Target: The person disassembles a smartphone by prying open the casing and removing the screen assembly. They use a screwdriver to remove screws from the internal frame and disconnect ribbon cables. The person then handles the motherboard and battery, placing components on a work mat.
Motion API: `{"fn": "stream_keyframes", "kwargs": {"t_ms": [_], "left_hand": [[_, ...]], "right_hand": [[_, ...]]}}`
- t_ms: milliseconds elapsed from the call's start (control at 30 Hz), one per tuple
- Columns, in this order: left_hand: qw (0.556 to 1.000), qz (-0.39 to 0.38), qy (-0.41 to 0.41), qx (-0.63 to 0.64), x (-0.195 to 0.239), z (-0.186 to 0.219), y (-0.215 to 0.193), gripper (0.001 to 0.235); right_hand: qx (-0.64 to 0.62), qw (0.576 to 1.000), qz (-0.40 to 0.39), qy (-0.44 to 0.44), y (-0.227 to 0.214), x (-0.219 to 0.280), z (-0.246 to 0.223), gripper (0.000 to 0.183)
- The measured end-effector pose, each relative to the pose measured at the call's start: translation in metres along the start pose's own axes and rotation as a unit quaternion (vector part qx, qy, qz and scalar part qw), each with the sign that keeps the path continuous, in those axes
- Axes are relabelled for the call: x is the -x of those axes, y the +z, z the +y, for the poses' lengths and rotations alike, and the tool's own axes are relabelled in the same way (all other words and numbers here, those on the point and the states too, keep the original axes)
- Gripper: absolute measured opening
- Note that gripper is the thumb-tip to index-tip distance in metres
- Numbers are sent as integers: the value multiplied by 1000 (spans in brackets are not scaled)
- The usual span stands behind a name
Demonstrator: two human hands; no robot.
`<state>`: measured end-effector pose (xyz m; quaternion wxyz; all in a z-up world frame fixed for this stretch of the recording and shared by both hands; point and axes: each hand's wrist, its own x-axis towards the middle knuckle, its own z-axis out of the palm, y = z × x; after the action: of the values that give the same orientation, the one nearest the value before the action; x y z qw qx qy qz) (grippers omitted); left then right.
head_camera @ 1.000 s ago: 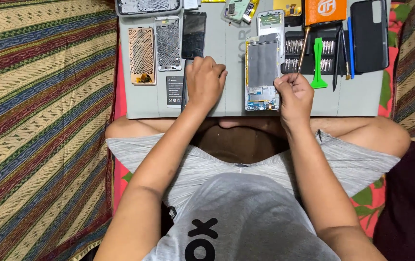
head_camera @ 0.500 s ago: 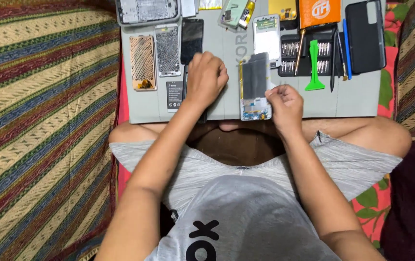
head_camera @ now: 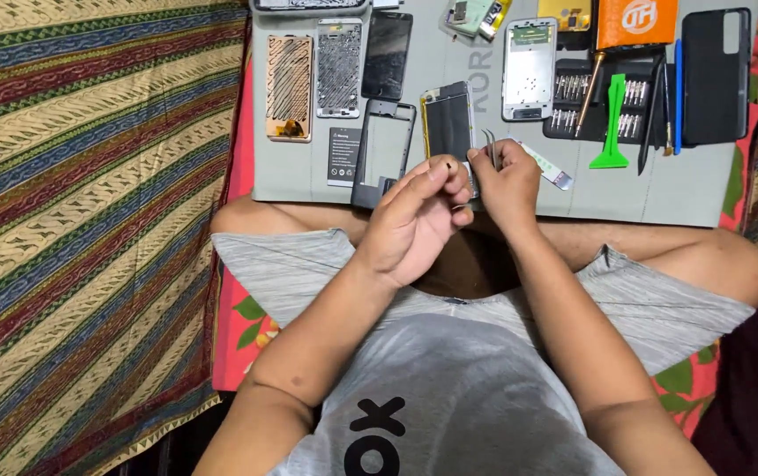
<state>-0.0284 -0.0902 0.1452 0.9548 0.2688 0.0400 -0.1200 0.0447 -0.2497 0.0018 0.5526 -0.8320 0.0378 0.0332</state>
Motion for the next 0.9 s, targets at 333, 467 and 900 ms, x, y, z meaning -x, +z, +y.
{"fn": "stream_keyframes", "kwargs": {"t_ms": [333,467,900], "left_hand": [[999,16,-5,30,2,-10,-11,14],[1000,24,11,9,-1,-8,-17,11],[762,215,215,-572,-20,47,-105,11]], "right_hand": [[36,999,-3,30,3,-6,6,15],[47,999,8,7,4,-3,-1,14],[43,999,7,-1,4,-3,11,13]]}}
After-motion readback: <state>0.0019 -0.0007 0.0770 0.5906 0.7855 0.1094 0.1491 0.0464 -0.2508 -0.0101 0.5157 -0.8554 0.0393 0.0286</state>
